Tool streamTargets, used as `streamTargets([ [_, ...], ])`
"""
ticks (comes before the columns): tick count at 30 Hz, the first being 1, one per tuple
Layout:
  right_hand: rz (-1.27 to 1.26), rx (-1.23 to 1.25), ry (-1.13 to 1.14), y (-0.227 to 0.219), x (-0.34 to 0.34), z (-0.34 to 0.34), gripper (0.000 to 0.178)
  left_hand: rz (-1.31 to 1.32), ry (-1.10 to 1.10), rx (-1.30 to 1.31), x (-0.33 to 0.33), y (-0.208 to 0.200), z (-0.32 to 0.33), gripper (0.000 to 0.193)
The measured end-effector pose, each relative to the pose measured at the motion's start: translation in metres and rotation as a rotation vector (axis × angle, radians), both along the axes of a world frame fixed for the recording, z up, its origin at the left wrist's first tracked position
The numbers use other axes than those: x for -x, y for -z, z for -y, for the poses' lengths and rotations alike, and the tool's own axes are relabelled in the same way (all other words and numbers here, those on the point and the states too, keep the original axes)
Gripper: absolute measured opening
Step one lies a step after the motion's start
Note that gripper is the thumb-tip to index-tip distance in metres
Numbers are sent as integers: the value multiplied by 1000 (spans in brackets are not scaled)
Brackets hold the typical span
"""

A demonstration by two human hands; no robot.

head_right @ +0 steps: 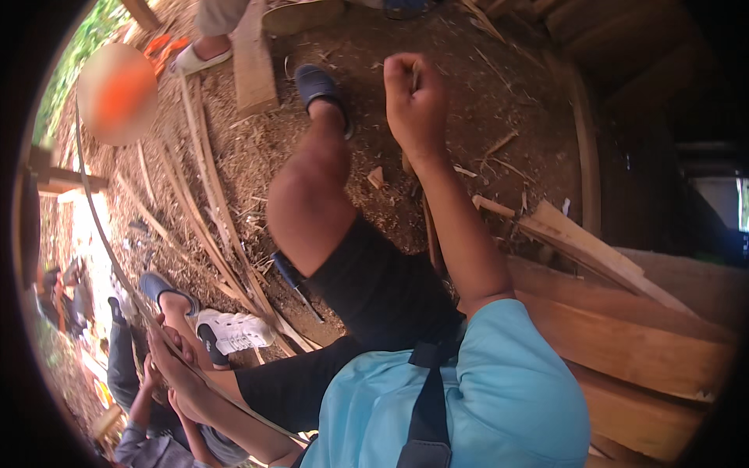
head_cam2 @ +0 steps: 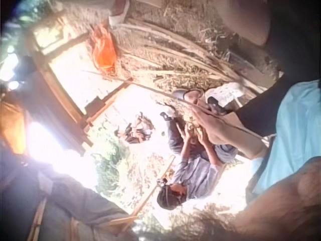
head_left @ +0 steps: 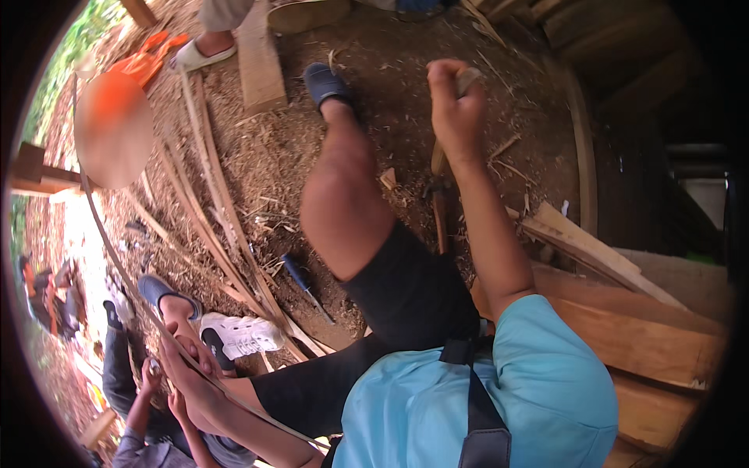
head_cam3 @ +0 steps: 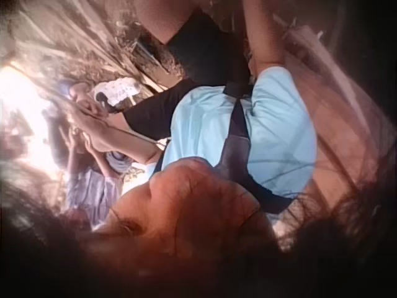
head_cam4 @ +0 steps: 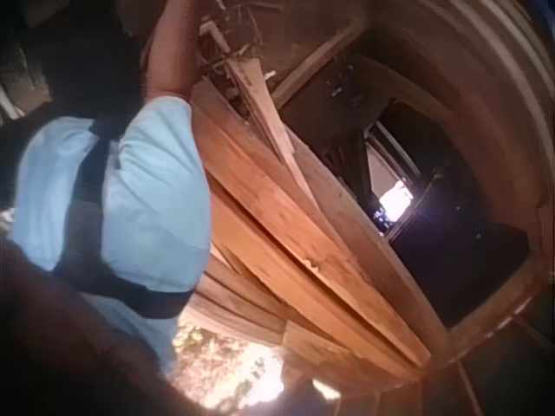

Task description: The person sits on the ground and uses a curved knife to shave thin strips from a long wooden stick. They repeatedly draw the blade along the stick to create shavings, occasionally adjusting their grip and the stick's position. Other people are also working on similar wooden pieces nearby.

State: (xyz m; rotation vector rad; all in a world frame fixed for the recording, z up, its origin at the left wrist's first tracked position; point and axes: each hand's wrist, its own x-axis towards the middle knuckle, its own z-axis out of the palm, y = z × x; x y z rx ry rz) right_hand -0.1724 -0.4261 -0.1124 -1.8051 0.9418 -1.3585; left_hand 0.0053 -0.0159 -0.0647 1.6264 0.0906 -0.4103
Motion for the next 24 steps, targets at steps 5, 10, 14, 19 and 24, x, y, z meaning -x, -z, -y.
streamTargets([
  [5,-1166,-647,-173,149,123,-27,31,-81,83,47,-12,26,-17,36],
  [10,-1259,-513,45,229,155,-75,72,-95,7,43,-24,31,-33,38],
  [14,-1226,-893,-25,296,224,-73,65,-248,-107,33,-17,23,-22,31],
  [19,-764,-1043,-109,284,246,-68,59,-165,118,-120,-19,21,1,26],
  [24,-565,-919,-135,171,237,0,53,207,179,-319,-14,35,-11,28],
])
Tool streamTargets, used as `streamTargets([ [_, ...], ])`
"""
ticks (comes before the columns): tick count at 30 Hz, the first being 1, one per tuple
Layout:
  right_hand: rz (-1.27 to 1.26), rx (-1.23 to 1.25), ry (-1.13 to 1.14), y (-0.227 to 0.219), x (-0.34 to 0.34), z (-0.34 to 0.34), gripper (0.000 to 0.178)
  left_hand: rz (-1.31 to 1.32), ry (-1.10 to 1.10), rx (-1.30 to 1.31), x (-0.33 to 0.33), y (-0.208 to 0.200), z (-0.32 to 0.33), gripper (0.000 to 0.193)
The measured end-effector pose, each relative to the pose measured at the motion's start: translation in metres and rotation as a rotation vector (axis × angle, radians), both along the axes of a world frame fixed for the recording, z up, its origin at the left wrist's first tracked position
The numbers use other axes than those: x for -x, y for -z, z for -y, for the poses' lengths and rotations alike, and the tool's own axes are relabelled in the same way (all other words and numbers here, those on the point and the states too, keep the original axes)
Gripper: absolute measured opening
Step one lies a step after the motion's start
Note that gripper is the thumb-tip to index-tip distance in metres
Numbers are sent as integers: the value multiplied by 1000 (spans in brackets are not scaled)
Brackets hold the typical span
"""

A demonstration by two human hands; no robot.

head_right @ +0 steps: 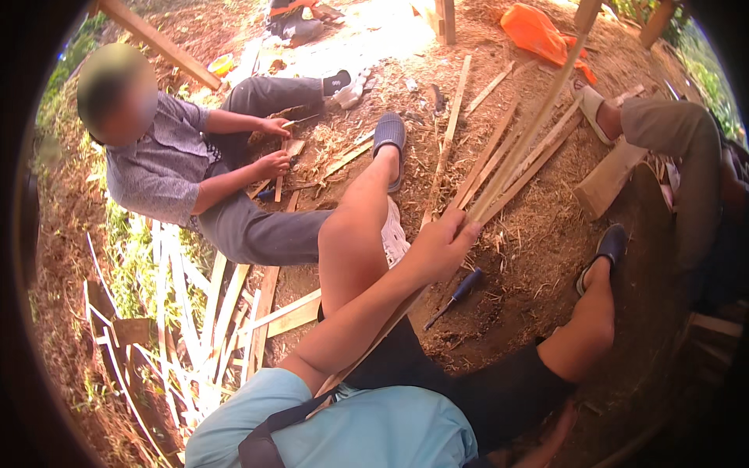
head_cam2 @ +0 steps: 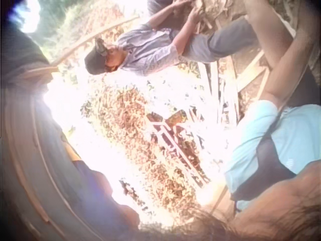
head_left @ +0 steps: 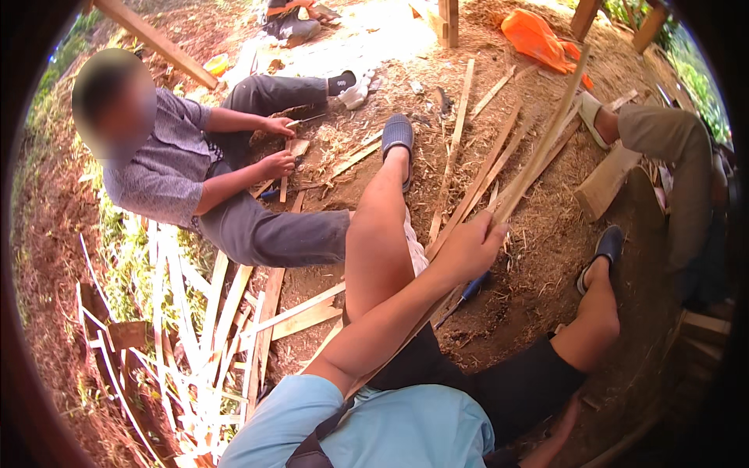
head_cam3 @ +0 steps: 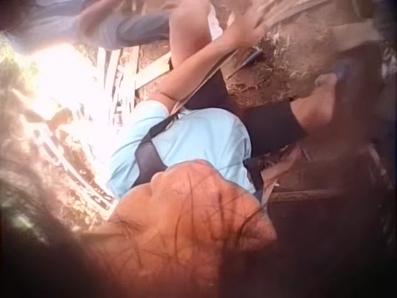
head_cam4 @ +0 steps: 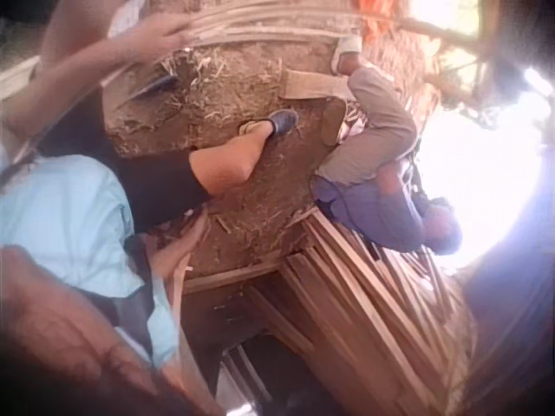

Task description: The person sits on the ground and uses a curved knife to shave thin strips from a long wooden stick. They repeatedly draw the blade along the stick to create shavings, occasionally adjusting their grip and the stick's position. Other people are also working on similar wooden pieces nearby.

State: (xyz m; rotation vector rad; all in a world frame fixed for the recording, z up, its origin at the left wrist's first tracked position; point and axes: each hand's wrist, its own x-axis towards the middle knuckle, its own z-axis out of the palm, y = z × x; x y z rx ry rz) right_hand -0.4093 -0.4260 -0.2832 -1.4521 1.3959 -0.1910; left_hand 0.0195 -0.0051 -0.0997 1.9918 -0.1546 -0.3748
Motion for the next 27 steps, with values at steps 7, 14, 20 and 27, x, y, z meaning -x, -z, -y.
streamTargets([
  [7,32,574,-369,-269,-177,7,42,-99,95,-135,13,-3,32,30],
  [14,214,-211,-1426,-344,-390,-257,30,-186,31,218,12,29,47,29],
  [20,10,-114,-1842,-295,-510,-438,34,93,-136,515,18,47,42,39],
  [27,461,735,-1788,-262,-522,-537,35,-244,28,448,4,69,69,21],
])
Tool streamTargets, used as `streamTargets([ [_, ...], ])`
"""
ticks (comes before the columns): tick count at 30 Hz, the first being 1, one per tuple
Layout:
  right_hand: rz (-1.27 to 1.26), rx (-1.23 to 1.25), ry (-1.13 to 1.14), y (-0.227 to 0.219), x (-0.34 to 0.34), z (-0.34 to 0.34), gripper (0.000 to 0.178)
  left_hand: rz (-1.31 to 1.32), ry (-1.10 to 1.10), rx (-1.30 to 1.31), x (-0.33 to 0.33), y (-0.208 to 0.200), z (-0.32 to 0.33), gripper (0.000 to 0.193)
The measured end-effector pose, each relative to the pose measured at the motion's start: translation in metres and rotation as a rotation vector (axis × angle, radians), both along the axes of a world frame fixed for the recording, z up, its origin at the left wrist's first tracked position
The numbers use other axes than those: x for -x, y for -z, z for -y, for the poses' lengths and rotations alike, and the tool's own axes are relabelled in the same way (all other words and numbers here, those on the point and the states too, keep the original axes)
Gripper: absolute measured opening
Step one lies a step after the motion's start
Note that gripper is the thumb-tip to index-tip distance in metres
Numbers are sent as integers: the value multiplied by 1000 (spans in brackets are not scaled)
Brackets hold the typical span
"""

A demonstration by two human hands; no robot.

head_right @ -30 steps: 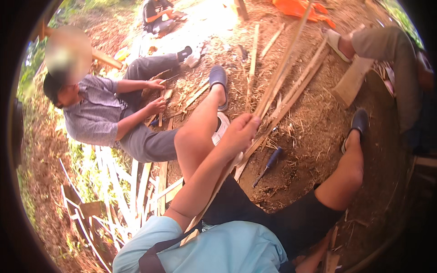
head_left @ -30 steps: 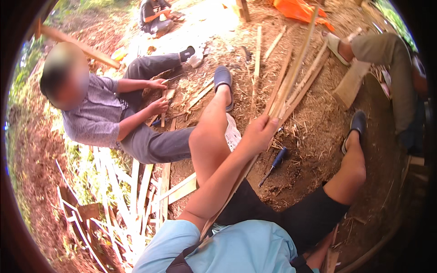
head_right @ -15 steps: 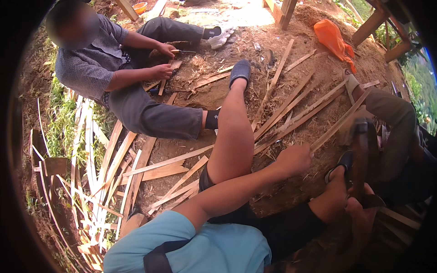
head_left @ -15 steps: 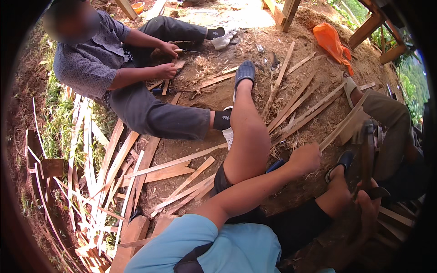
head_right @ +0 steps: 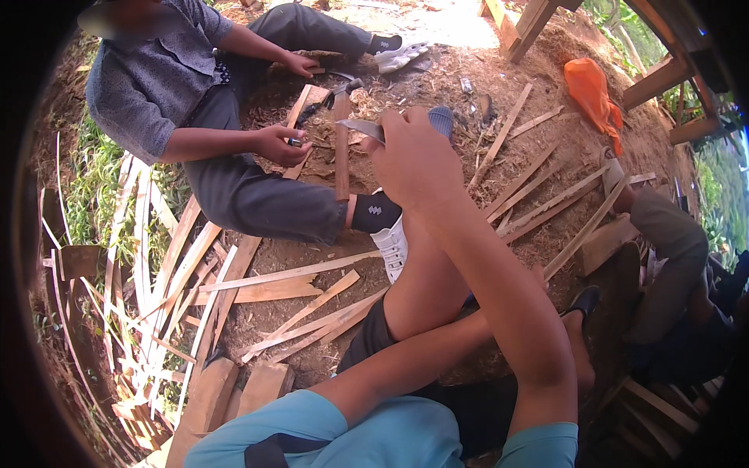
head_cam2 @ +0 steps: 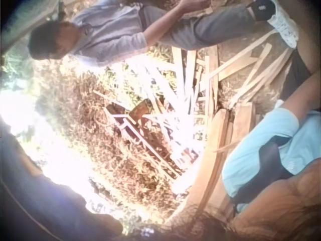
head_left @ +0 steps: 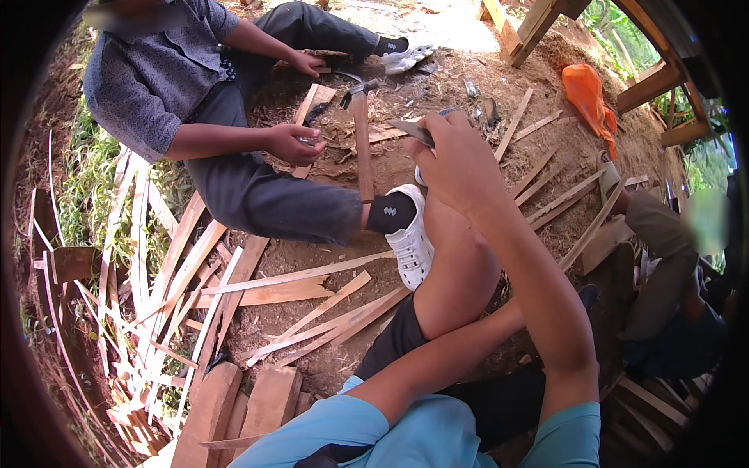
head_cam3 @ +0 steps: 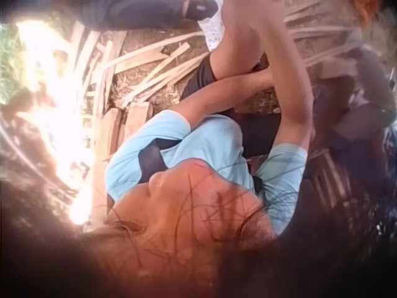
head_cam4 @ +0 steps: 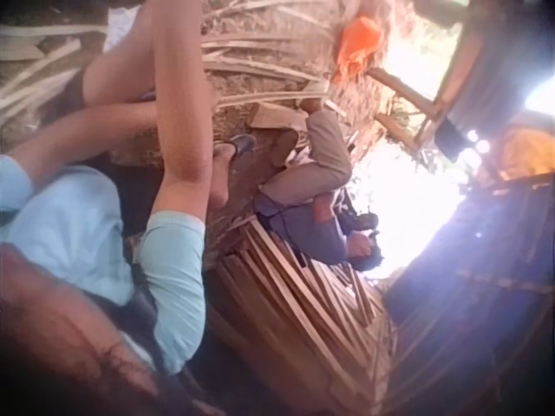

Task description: The person sits on the ground and uses a curved knife to shave thin strips from a long wooden stick. They repeatedly draw the blade along the stick to create shavings, occasionally adjusting their grip and the stick's position. Other people are also working on similar wooden pieces nearby.

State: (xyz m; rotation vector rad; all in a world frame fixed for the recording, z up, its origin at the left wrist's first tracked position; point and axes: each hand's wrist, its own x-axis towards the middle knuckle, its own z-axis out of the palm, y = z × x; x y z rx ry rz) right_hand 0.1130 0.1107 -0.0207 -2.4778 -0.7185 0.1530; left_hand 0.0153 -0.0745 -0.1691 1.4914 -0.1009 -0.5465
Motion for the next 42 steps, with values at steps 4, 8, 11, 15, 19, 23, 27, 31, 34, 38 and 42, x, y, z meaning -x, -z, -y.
streamTargets([
  [4,-685,-428,-337,-50,52,43,19,-3,109,-554,-17,-58,-39,27],
  [8,-1002,-1123,-722,-87,103,111,14,63,155,-606,-15,-75,-7,31],
  [11,-1167,-1383,-933,-103,127,142,15,200,169,-577,-8,-71,4,31],
  [15,-1187,-1475,-948,-110,151,181,15,236,166,-670,-4,-57,17,33],
  [19,-1112,-1509,-755,-115,174,225,17,258,185,-630,9,-47,23,33],
  [23,-794,-1345,-288,-125,181,272,18,468,106,-534,-7,-21,6,33],
  [27,-470,-778,200,-121,135,321,50,380,-4,28,-42,-38,-17,33],
  [31,-276,-670,724,-54,74,401,63,-304,83,243,-65,-152,-9,34],
  [34,-470,-913,915,-17,58,421,58,-343,76,313,-88,-156,-1,42],
  [38,-297,-731,739,-15,65,373,33,-469,115,515,-91,-141,-7,63],
  [42,67,-559,557,3,86,367,34,-508,186,508,-86,-147,22,59],
])
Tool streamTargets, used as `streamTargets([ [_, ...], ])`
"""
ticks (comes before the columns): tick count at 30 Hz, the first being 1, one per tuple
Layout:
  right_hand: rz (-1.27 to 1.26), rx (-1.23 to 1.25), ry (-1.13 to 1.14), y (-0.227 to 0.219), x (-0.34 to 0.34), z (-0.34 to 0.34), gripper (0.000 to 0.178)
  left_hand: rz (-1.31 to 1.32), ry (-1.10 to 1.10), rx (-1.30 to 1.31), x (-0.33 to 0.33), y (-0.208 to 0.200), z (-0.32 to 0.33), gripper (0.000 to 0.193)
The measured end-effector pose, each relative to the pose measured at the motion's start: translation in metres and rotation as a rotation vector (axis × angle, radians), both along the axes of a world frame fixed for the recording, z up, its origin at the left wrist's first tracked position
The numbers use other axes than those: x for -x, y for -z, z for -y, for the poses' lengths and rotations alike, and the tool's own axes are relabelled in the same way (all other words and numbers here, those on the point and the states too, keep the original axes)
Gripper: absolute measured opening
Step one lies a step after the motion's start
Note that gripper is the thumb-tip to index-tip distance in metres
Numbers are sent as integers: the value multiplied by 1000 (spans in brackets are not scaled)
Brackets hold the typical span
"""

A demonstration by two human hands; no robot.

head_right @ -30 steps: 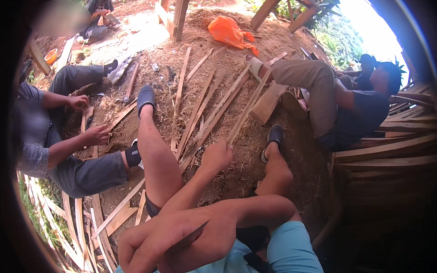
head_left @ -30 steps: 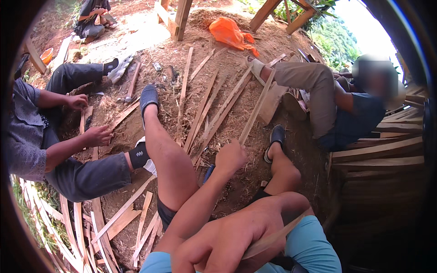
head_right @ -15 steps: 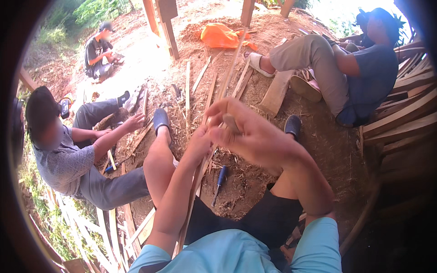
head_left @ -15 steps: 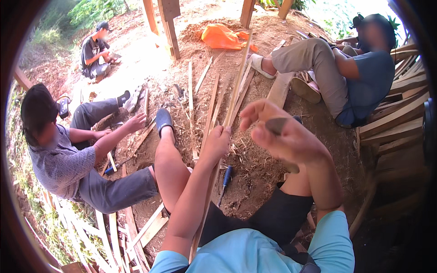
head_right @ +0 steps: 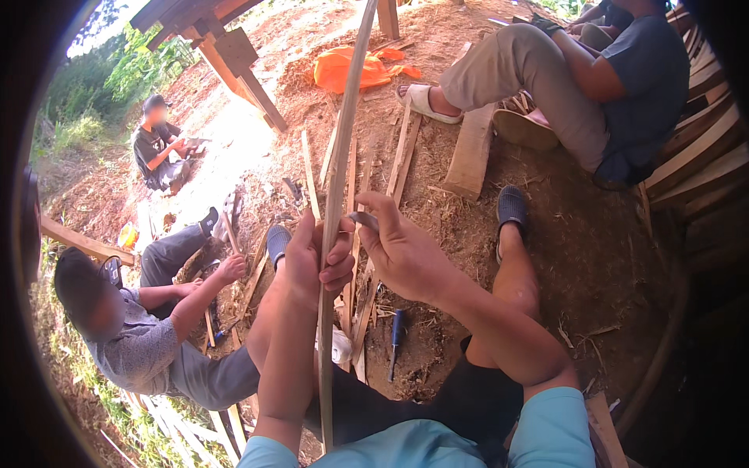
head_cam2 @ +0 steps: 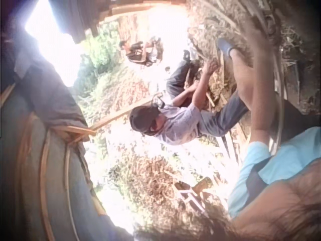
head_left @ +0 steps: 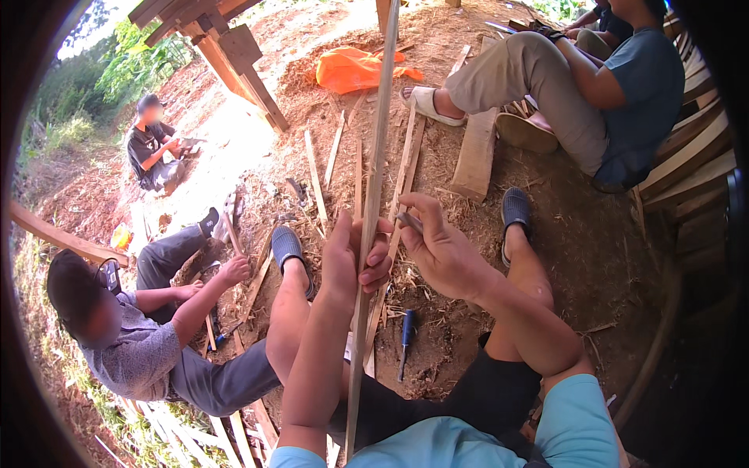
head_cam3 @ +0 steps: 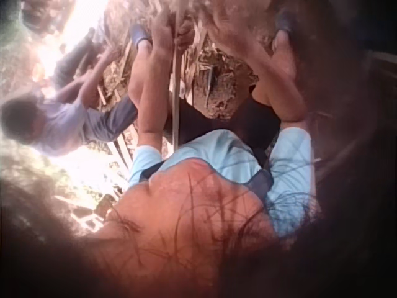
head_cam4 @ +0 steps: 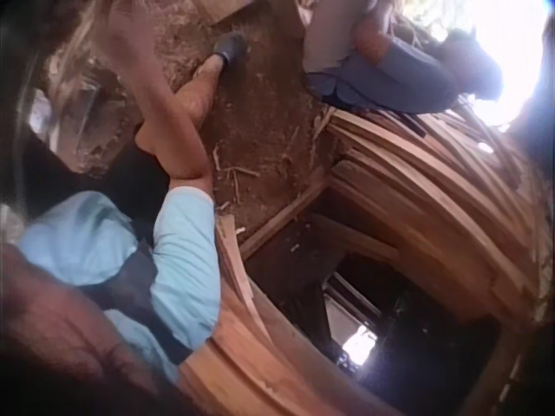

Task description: The person sits on the ground and uses a curved knife to shave thin strips from a long wooden stick. They repeatedly draw the blade along the stick to create shavings, occasionally adjusting their grip and the stick's position. Other people are also working on similar wooden pieces nearby.

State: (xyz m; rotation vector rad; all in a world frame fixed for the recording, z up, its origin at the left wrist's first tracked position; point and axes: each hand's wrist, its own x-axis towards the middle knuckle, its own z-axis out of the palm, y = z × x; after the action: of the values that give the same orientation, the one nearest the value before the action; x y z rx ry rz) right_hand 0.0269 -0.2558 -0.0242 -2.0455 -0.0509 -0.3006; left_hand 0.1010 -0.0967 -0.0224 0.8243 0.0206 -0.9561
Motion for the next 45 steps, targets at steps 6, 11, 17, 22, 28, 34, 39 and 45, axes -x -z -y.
streamTargets([
  [6,-173,65,41,4,8,4,26,158,-98,-305,20,-1,13,50],
  [11,-42,24,155,3,2,18,21,333,-82,-519,33,4,11,37],
  [17,222,172,92,6,-1,12,15,323,-83,-475,35,-5,11,35],
  [22,294,198,112,9,-8,6,14,320,-89,-474,35,1,6,37],
  [28,310,240,123,9,-14,2,12,246,-78,-436,38,0,4,38],
  [34,278,294,101,13,-18,7,10,349,-106,-473,44,21,8,42],
  [39,311,262,535,12,-52,42,9,670,26,-600,86,37,18,43],
  [45,-303,-589,588,13,-23,99,25,171,-23,-361,52,1,3,44],
])
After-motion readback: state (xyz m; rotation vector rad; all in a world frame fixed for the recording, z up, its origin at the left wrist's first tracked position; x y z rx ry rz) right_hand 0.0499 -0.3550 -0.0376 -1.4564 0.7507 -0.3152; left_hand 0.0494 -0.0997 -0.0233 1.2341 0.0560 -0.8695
